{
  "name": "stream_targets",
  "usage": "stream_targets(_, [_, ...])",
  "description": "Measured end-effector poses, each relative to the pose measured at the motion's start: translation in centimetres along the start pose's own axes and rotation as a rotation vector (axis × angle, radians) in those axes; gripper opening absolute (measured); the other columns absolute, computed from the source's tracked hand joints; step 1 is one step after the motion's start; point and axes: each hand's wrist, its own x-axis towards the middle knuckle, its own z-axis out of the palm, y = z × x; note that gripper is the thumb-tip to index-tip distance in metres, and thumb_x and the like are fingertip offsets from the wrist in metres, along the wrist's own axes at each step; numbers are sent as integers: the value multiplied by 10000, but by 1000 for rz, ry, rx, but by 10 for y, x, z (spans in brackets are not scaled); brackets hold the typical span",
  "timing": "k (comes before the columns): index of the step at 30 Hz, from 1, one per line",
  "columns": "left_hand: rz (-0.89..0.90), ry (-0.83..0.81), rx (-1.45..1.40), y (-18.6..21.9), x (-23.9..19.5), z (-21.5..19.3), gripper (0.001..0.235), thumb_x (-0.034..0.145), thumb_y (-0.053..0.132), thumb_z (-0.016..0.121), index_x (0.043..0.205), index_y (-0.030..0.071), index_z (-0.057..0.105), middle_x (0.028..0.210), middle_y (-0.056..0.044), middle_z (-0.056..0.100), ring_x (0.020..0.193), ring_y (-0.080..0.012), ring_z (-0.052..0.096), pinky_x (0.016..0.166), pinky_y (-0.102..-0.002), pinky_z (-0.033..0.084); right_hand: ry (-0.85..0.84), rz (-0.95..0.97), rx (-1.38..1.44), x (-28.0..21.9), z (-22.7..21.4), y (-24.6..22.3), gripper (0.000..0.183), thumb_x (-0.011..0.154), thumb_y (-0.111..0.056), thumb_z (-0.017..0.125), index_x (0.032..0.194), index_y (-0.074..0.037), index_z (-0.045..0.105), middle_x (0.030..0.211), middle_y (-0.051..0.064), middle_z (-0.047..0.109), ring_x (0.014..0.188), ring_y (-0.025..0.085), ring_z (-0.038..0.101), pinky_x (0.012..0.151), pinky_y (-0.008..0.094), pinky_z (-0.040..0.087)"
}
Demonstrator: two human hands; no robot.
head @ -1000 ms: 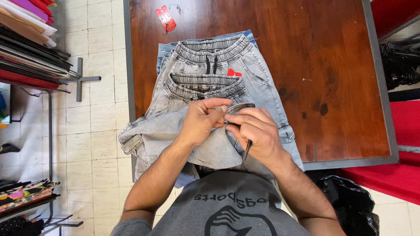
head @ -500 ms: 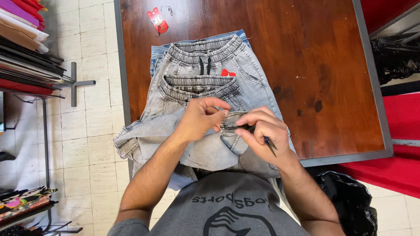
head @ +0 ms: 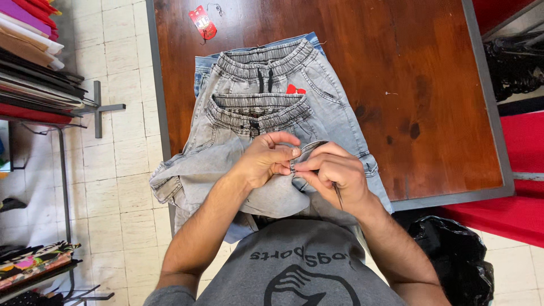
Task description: The person uses scissors to trim loose threads and excess fabric from the waistband and pockets of a pair of light gray shorts laid on a wooden table. The person repeatedly lifts and adjusts the shorts to access different areas while cutting small pieces of thread.
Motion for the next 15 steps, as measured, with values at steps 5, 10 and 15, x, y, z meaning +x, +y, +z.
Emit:
stream_targets(5, [1,-17,3,-8,9,-10,400,965,-46,970,1328,-73,804,910,-191,878,660,-269,884,580,-358,788,22,171,179,-5,-12,4,667,938,20,1004,653,-167,431,950,83,921,847,323,807,731,390,623])
stream_targets(10, [19,-16,-25,-1,11,-10,386,969,-58,960,1323,-68,806,913,-196,886,660,-268,885,581,-356,790,-73,486,-77,-5,-62,20,386,1039,-231,1002,1031,-73,650,817,157,684,754,272,638,692,433,541])
stream_targets(15, [-31,-55,-29,-3,11,-9,388,992,-36,947,1346,-57,790,930,-176,887,675,-250,888,589,-336,790,-264,348,-120,-8,-67,25,396,1057,-214,936,1359,-42,747,883,180,776,816,425,849,735,462,685])
